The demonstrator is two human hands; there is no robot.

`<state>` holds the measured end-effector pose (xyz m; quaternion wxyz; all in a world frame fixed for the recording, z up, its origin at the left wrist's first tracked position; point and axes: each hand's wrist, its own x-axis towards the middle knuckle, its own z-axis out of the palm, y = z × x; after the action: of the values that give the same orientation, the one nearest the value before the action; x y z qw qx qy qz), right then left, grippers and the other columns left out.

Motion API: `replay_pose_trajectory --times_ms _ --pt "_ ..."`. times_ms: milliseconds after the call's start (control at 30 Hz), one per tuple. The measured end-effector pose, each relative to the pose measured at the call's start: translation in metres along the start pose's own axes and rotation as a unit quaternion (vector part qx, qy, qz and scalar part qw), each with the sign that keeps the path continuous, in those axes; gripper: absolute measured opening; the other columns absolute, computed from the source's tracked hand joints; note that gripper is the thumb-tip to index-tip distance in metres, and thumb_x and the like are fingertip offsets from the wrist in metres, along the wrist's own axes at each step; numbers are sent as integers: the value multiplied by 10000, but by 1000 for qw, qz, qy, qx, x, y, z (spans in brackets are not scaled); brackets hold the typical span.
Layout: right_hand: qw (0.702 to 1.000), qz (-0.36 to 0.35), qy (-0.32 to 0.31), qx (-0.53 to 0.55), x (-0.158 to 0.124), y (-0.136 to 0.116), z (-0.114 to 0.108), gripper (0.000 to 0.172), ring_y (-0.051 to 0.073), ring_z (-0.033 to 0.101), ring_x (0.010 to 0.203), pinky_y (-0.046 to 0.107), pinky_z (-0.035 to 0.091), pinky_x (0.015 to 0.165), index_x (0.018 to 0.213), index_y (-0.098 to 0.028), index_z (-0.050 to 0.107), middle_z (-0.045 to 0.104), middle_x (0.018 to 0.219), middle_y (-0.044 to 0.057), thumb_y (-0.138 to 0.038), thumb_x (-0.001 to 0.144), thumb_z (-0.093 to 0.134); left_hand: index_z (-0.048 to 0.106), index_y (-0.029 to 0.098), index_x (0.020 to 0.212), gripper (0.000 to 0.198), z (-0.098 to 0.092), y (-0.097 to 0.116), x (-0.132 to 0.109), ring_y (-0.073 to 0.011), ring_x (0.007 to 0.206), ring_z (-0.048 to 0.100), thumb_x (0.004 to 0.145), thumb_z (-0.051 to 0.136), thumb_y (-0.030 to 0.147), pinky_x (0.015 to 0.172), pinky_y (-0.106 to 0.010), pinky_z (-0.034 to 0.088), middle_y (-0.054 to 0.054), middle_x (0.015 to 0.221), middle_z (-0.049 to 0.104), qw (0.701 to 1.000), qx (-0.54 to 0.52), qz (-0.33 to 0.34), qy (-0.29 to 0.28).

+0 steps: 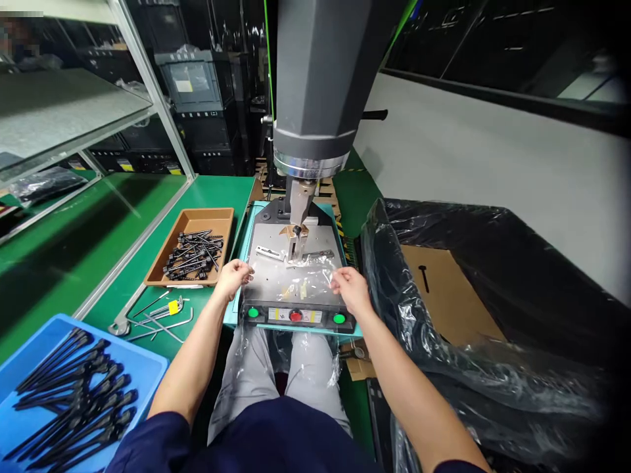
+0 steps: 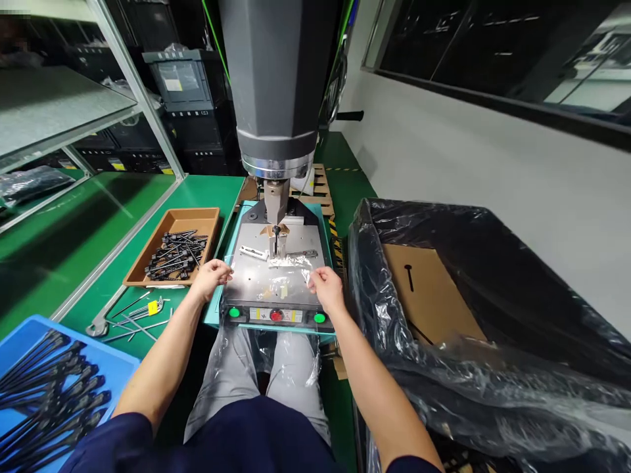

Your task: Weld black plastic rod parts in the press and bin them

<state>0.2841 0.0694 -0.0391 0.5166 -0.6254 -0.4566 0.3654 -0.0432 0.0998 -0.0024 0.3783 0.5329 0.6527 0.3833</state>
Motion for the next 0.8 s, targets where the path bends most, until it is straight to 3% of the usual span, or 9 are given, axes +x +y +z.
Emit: replay_pose_trajectory --times_ms 100,167,367,600,800 --pt "989 -1 19 147 21 -33 -4 408 118 523 442 184 345 344 836 -201 523 606 658 -21 -479 642 751 553 166 717 212 -8 30 21 -78 470 512 626 669 317 442 -187 334 -14 671 634 985 -166 6 -34" --pt "982 10 26 186 40 -56 -1 409 94 481 393 169 294 309 867 -198 524 614 659 -28 -397 625 787 560 157 702 225 -11 49 40 -49 416 439 576 701 280 397 -171 252 3 637 616 970 -239 15 -34" --pt "981 76 22 176 105 -98 18 265 73 436 345 152 242 286 883 -185 517 597 604 -35 -201 761 751 547 163 721 242 -5 90 104 -46 375 385 601 700 308 375 -174 216 1 611 632 978 -209 7 11" --pt "985 84 25 149 178 -105 27 265 55 408 337 143 224 289 868 -188 513 596 598 -39 -186 817 774 578 146 755 186 2 112 181 -53 417 430 665 705 249 443 -185 330 -21 641 662 983 -174 36 54" --pt "988 105 43 107 214 -87 40 208 58 417 341 148 228 286 855 -176 544 596 571 -37 -167 844 751 575 146 745 140 18 106 224 -86 458 515 706 701 192 488 -208 401 -32 622 656 990 -117 23 70"
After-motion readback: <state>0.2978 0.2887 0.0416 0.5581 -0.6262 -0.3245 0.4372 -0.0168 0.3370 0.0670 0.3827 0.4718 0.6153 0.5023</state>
